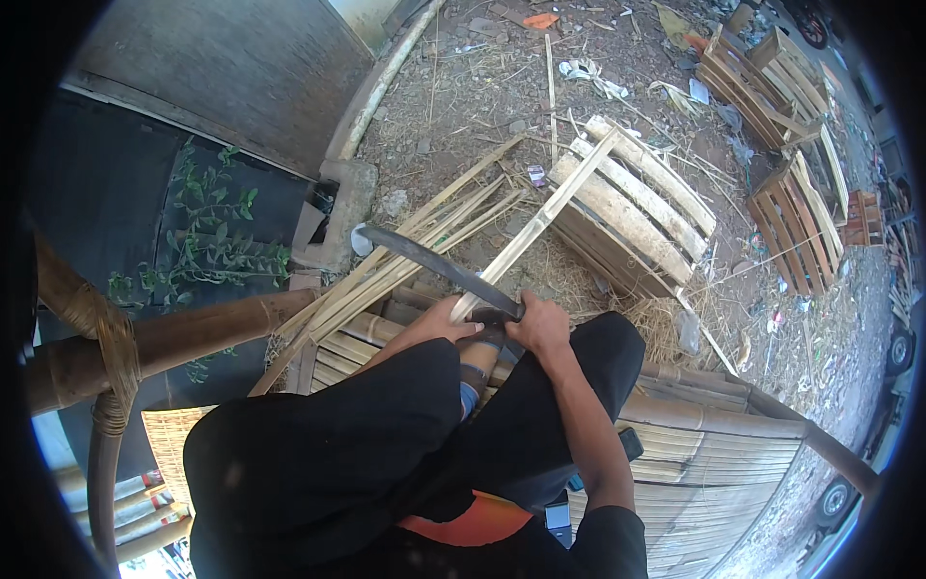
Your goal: The person shaves a thin bamboo slat using a large knife by pulling the blade along the length of the wood while holding it by hand and supporting it on a bamboo bench.
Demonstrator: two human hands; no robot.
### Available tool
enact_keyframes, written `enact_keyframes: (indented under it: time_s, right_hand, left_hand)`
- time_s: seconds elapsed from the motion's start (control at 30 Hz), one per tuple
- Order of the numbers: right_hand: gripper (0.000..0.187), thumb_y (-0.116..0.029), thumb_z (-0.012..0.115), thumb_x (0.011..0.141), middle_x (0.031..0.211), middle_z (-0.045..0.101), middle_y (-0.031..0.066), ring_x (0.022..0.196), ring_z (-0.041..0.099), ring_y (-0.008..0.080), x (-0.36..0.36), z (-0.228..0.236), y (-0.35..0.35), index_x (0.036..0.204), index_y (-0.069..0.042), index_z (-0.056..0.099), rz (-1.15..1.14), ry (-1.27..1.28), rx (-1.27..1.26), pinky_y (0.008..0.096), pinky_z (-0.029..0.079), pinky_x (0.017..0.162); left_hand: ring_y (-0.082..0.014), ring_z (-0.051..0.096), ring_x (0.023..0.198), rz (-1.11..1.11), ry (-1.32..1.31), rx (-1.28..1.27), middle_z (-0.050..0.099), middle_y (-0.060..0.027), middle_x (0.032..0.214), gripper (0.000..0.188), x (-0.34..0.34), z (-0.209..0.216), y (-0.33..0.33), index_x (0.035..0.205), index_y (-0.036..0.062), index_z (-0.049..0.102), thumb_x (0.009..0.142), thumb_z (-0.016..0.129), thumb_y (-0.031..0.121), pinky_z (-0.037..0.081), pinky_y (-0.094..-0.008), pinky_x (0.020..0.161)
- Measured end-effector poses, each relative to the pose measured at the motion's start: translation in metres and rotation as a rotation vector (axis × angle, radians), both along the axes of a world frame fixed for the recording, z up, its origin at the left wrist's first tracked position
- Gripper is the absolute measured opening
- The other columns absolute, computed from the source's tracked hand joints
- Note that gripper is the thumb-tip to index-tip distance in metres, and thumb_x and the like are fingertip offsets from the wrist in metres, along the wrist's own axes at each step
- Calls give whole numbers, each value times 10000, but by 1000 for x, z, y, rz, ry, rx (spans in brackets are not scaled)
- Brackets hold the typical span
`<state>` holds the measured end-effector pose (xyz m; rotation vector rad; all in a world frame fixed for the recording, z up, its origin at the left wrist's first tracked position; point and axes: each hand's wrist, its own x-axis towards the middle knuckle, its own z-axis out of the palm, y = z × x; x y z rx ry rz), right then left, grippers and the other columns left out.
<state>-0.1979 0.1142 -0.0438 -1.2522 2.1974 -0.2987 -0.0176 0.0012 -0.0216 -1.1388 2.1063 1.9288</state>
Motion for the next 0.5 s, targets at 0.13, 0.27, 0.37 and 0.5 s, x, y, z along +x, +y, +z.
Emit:
enact_keyframes:
  time_s: [0.13, 0.27, 0.37, 0.5]
  right_hand:
    - [403, -351, 692, 703, 806, 665, 238, 814, 656, 397, -32, -11, -3, 932, -25, 627, -186, -26, 33, 478, 525, 751]
    - [413, -339, 676, 710, 846, 665, 250, 858, 645, 415, -38, -18, -5, 955, -11, 626, -294, -83, -7, 473, 514, 779]
    - [426, -328, 666, 714, 887, 660, 266, 891, 640, 415, -31, -21, -8, 993, -9, 627, -296, -111, 1, 475, 507, 798]
    - [529, -391, 709, 698, 903, 659, 268, 899, 644, 407, -32, -35, -5, 1026, 14, 617, -255, -170, -1, 464, 501, 806]
  left_hand:
    - [-183, 545, 791, 54, -4, -16, 545, -85, 835, 486, 7, 6, 3, 1134, -25, 530, 775, 751, 216, 457, -311, 730]
    - [-170, 540, 785, 28, -128, 78, 544, -85, 844, 428, 4, 8, -1, 1042, -16, 533, 773, 762, 226, 452, -315, 719]
    - [-161, 542, 766, 63, 35, -26, 545, -77, 798, 385, 15, -20, -1, 989, 6, 525, 774, 758, 224, 452, -319, 694]
    - [-144, 547, 701, 41, -108, 50, 553, -68, 762, 356, 12, -27, -1, 911, 16, 507, 764, 762, 214, 446, -305, 621]
